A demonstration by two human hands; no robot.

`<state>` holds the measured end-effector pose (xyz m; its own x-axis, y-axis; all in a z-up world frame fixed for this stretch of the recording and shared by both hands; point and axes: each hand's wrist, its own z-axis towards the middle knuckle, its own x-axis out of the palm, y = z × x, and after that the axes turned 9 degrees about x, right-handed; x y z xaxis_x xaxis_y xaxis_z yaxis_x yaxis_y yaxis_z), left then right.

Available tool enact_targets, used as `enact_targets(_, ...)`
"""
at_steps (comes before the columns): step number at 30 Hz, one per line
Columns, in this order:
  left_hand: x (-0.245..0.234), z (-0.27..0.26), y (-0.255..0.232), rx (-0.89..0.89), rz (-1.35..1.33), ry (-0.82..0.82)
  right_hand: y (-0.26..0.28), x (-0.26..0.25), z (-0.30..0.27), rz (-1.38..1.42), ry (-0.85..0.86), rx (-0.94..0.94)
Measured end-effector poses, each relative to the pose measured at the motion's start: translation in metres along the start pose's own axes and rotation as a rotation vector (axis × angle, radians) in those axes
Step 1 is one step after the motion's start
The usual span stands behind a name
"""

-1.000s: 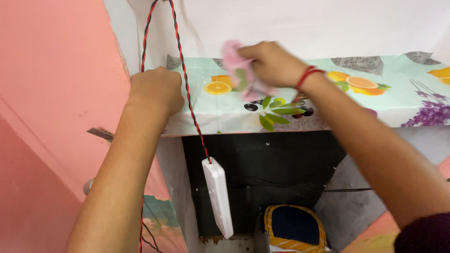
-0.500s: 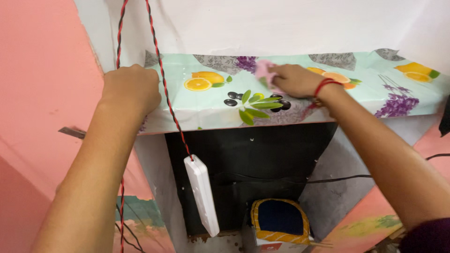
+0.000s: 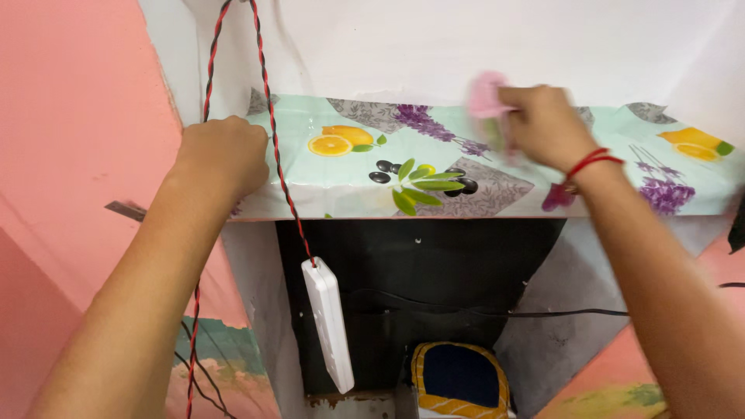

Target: The person wipes a power strip, a computer tower, and a tabletop with a cloth.

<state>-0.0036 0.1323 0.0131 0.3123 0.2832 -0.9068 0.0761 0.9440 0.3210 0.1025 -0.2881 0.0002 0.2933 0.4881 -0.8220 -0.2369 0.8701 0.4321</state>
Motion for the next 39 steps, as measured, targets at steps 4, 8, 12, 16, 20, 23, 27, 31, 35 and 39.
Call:
enact_targets(4,0.0,0.003,-0.003,-0.006,0.005,0.043,0.171,0.071,-0.054,0.195,0.311,-0.281)
enact_targets(8,-0.003,0.006,-0.003,0.005,0.022,0.053,0.194,0.102,-0.103,-0.12,-0.312,-0.683)
enact_targets(12,-0.004,0.005,-0.005,-0.027,0.043,0.139,0.093,0.065,-0.083,-0.012,-0.064,-0.612)
enact_targets(16,-0.002,0.005,-0.007,-0.039,0.073,0.105,-0.057,-0.006,-0.075,-0.153,0.061,-0.169)
enact_targets(20,0.0,0.006,-0.006,-0.062,0.077,0.147,-0.213,-0.052,-0.04,-0.368,0.054,0.094)
enact_targets(23,-0.001,0.009,-0.007,-0.039,0.088,0.093,-0.286,-0.065,-0.008,-0.536,0.004,0.115)
enact_targets(27,-0.004,0.016,-0.01,-0.101,0.08,0.192,-0.307,-0.068,0.036,-0.605,0.107,0.561)
enact_targets(31,-0.003,0.017,-0.006,-0.11,0.065,0.176,-0.306,-0.072,0.053,-0.571,0.125,0.774)
enact_targets(35,0.005,0.014,-0.004,-0.112,0.057,0.126,-0.298,-0.069,0.049,-0.639,0.057,0.822)
enact_targets(39,0.007,0.022,0.003,-0.161,-0.096,0.008,-0.259,-0.069,0.034,-0.729,-0.086,0.524)
